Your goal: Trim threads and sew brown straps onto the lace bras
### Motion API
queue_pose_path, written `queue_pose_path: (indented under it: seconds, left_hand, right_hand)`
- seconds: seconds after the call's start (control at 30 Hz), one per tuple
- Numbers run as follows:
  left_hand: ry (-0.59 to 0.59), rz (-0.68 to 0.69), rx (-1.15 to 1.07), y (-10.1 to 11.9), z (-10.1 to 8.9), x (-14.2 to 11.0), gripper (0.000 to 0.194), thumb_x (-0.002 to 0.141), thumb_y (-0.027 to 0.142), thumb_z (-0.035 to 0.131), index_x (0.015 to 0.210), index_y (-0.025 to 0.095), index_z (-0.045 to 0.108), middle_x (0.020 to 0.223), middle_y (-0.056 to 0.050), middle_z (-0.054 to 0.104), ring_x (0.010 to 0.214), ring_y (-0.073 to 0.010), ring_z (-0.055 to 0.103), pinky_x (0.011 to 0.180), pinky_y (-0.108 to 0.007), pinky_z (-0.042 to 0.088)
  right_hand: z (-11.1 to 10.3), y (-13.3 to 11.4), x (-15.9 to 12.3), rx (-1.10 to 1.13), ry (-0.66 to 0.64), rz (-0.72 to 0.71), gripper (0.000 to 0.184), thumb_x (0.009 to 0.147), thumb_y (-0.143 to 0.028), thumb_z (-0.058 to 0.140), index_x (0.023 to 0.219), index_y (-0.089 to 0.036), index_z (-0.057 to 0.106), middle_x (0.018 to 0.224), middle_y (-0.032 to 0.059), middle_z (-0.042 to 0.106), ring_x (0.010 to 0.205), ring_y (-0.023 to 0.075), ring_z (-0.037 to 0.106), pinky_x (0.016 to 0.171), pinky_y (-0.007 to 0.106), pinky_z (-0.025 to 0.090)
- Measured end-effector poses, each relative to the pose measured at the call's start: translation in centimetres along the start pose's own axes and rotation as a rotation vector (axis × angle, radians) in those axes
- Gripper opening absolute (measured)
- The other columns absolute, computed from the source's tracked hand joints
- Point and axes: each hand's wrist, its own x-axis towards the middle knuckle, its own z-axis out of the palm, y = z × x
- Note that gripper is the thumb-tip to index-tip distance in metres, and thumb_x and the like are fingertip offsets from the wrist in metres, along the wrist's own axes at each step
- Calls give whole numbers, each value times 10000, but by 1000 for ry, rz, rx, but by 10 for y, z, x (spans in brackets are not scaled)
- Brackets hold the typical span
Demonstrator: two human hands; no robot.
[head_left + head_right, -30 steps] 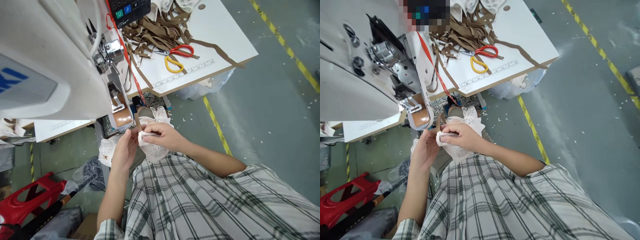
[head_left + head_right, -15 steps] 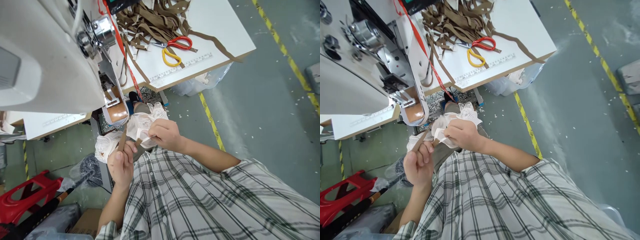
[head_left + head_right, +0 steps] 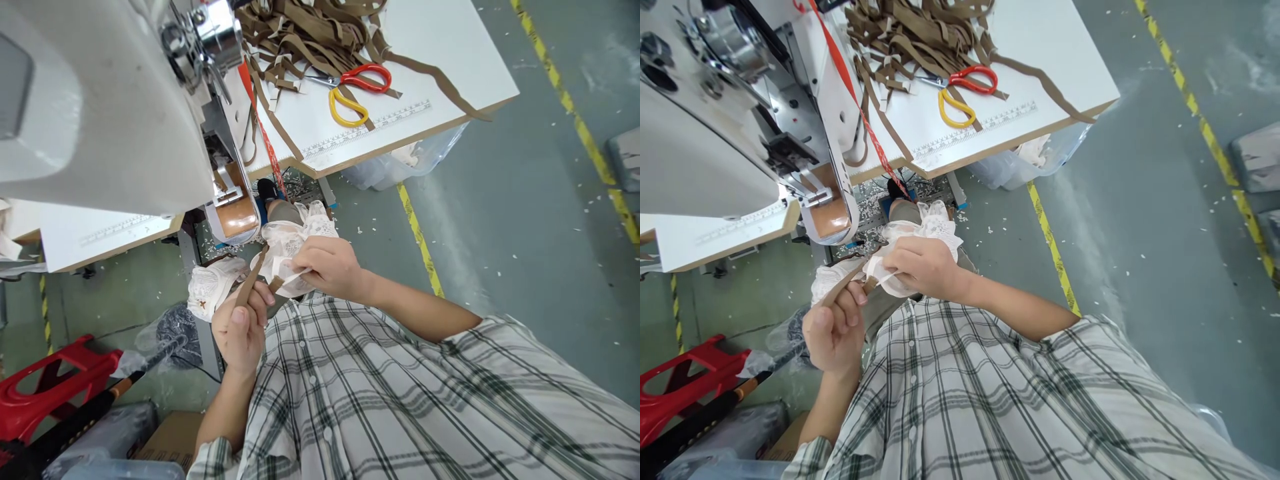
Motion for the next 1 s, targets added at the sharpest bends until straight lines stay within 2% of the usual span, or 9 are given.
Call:
queue_pose_path:
  seconds: [0.1,0.2,0.27,0.33,0.43,0.57,0.7,0.87,1.0]
  left_hand:
    - [32,-42,-35,1,-3,9,434,926,536,561,619,230,590,657,-27,578,754,-205,623,796,-374,513]
    - [-42,-196,100,-4,-10,20,463,805,646,683,1073,268,702,1118,-66,685,1081,-255,632,952,-372,491]
    - [-179,-323,269,-13,-17,23,432,821,571,713,1094,236,708,1082,-70,701,1025,-235,633,902,-330,485]
    - [-278,-410,388,-23,-23,22,316,882,505,668,926,199,728,855,-41,696,809,-184,610,759,-285,471]
    - [-227,-460,413,-37,-31,19,328,898,497,643,826,189,728,754,-15,672,708,-156,561,676,-260,437]
    - [-27,-505,337,-50,-45,16,314,860,495,691,934,201,770,872,-26,729,784,-165,603,726,-258,451]
    - [1,-551,311,-58,-53,17,302,823,473,737,953,204,782,890,-36,748,824,-179,632,760,-268,473]
    - [-6,-553,325,-58,-46,19,319,798,472,759,956,195,784,909,-49,763,862,-199,666,783,-286,503]
    - [-30,-559,288,-55,-37,22,339,797,479,764,976,192,786,928,-51,769,848,-193,663,772,-285,509]
  right_hand:
    - [-2,-4,2,154,-102,76,214,946,-282,534,864,-238,727,736,30,642,696,148,549,644,290,409]
    - [2,-9,4,458,-230,313,140,897,-314,638,909,-197,713,791,9,648,722,126,562,667,262,422]
    - [9,-9,3,637,-274,465,210,876,-372,669,945,-174,672,812,-1,629,710,112,551,654,247,428]
    - [16,-2,-1,696,-309,511,307,857,-423,684,1014,-164,630,825,-9,604,703,108,537,645,242,437]
    - [15,26,-12,518,-321,429,497,806,-445,747,1193,-178,586,982,33,633,845,150,589,767,293,494]
    - [-8,94,-34,-21,-22,529,435,879,-411,654,1221,-151,584,1147,138,627,1047,246,600,942,401,471]
    - [-21,145,-51,-202,-170,703,393,886,-435,636,1114,-115,650,1062,171,668,1029,283,600,879,385,478]
    - [-1,145,-38,-201,-180,619,433,879,-546,655,1074,-162,703,1154,154,674,1160,295,566,1008,380,406]
    - [10,140,-18,-112,-318,647,454,913,-557,605,986,-125,725,1019,165,723,1007,302,636,871,351,433]
